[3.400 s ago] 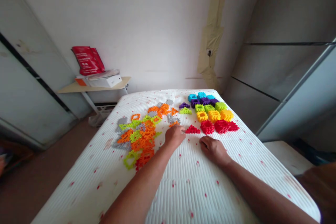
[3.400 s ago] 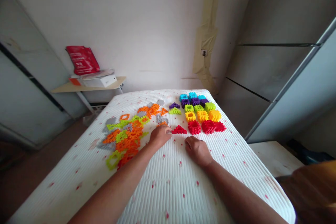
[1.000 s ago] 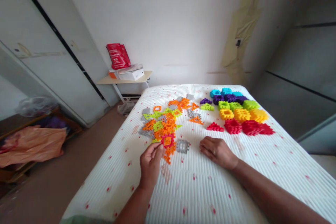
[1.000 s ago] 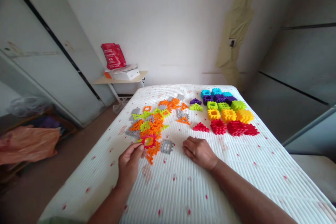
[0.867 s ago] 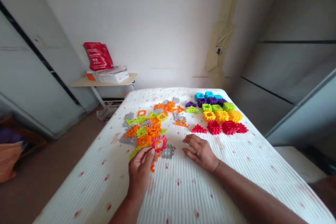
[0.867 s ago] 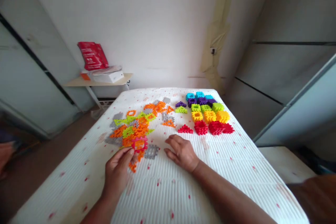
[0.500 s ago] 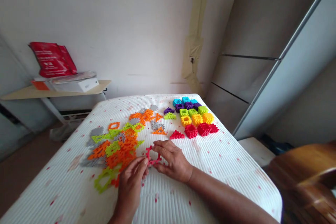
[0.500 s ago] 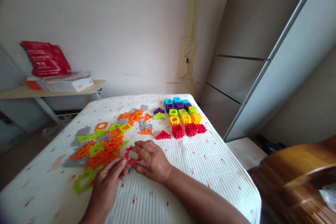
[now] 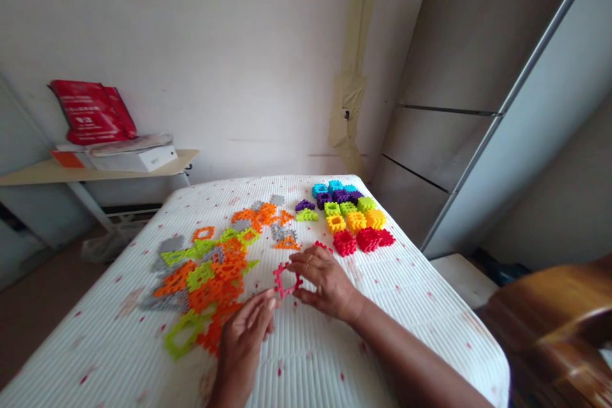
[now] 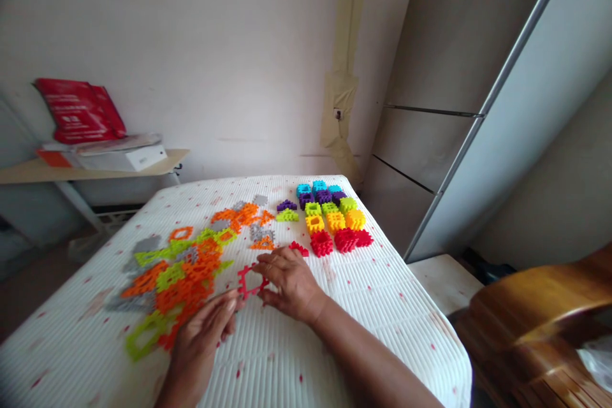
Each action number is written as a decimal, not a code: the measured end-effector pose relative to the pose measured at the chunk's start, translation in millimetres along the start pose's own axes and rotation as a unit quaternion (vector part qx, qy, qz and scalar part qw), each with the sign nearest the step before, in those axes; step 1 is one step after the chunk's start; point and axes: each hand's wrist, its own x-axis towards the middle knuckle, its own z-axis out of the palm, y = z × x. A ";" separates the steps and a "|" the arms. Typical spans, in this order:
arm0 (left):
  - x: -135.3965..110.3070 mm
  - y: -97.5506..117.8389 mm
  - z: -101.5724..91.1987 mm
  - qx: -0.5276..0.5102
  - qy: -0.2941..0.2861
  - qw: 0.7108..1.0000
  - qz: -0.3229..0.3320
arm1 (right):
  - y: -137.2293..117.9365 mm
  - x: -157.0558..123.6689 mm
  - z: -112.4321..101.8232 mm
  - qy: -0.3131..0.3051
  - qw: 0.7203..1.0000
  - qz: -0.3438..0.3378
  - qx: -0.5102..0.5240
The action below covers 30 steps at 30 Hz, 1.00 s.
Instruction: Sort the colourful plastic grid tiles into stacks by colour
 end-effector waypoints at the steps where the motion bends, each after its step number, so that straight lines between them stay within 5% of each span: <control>1: -0.8 1.1 0.3 -0.002 0.003 1.000 0.001 | 10.4 -0.6 -8.6 0.005 1.000 0.005 -0.002; 5: -1.4 -0.5 -2.0 0.011 0.009 1.000 0.016 | 58.1 -8.6 -49.3 0.050 0.993 0.090 -0.054; 10: 0.5 -3.6 -3.6 0.034 -0.008 0.999 0.021 | 92.7 -17.5 -80.0 -0.050 0.974 0.190 -0.116; 20: 1.0 -8.0 -4.4 0.067 -0.020 0.997 0.030 | 104.4 -6.3 -82.0 -0.180 0.950 0.220 -0.127; 30: -2.8 1.7 0.3 0.054 -0.024 0.998 0.032 | 106.6 -10.6 -75.1 -0.159 0.952 0.214 -0.148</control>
